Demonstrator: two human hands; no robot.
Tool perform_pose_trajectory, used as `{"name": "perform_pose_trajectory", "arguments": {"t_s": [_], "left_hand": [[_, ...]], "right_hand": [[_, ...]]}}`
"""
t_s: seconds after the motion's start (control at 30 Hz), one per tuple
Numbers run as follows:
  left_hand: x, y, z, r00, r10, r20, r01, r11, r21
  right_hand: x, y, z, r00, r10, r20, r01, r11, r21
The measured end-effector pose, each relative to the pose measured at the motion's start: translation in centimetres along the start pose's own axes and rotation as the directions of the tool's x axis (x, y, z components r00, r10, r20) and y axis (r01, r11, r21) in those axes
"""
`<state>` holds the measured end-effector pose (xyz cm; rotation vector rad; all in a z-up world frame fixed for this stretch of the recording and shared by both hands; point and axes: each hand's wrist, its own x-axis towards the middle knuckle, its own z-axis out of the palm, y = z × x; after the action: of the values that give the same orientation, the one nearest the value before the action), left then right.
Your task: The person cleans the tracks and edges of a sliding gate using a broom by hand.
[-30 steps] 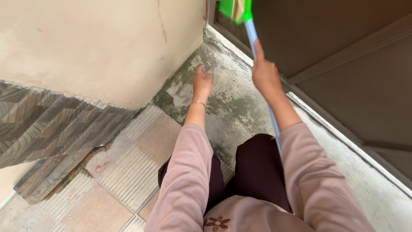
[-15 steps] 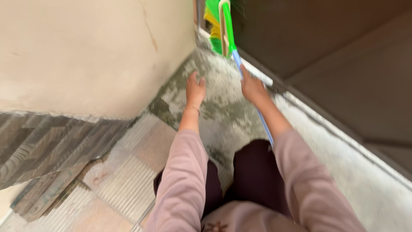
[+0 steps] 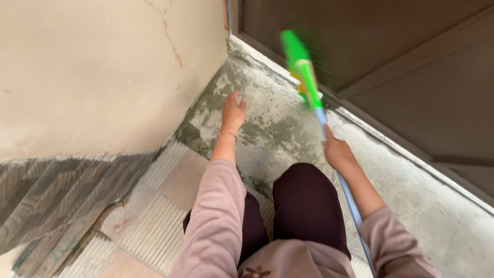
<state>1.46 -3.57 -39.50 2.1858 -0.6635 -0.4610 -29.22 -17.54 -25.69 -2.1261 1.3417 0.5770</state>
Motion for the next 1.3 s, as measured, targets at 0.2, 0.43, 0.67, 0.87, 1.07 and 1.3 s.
{"name": "perform_pose_trajectory", "arguments": {"t_s": [0.2, 0.43, 0.67, 0.87, 1.07, 1.3], "left_hand": [[-0.7, 2.1, 0.4, 0.997, 0.052, 0.049, -0.049, 0.997, -0.062], [-2.2, 2.4, -1.1, 0.991, -0.081, 0.107, 0.086, 0.995, -0.046], [-1.2, 2.6, -0.9, 0.995, -0.072, 0.069, 0.076, 0.995, -0.057], [-1.2, 3.7, -1.5, 0.99, -0.109, 0.085, 0.115, 0.991, -0.073], [-1.7, 2.1, -1.4, 0.996, -0.065, 0.064, 0.067, 0.997, -0.03], [-5.1, 2.2, -0.3, 0.998, 0.046, -0.033, -0.048, 0.995, -0.086]], "right_hand": [[4.9, -14.0, -5.2, 0.967, -0.255, -0.023, 0.256, 0.965, 0.056], [1.4, -11.5, -3.6, 0.843, -0.533, -0.073, 0.517, 0.84, -0.164], [-2.1, -18.9, -14.7, 0.724, -0.581, -0.372, 0.639, 0.768, 0.044], [-1.4, -20.1, -15.1, 0.69, -0.598, -0.407, 0.613, 0.782, -0.11], [2.9, -18.5, -9.1, 0.738, -0.579, -0.346, 0.58, 0.807, -0.112], [6.2, -15.3, -2.8, 0.916, -0.402, 0.009, 0.397, 0.899, -0.185]]}}
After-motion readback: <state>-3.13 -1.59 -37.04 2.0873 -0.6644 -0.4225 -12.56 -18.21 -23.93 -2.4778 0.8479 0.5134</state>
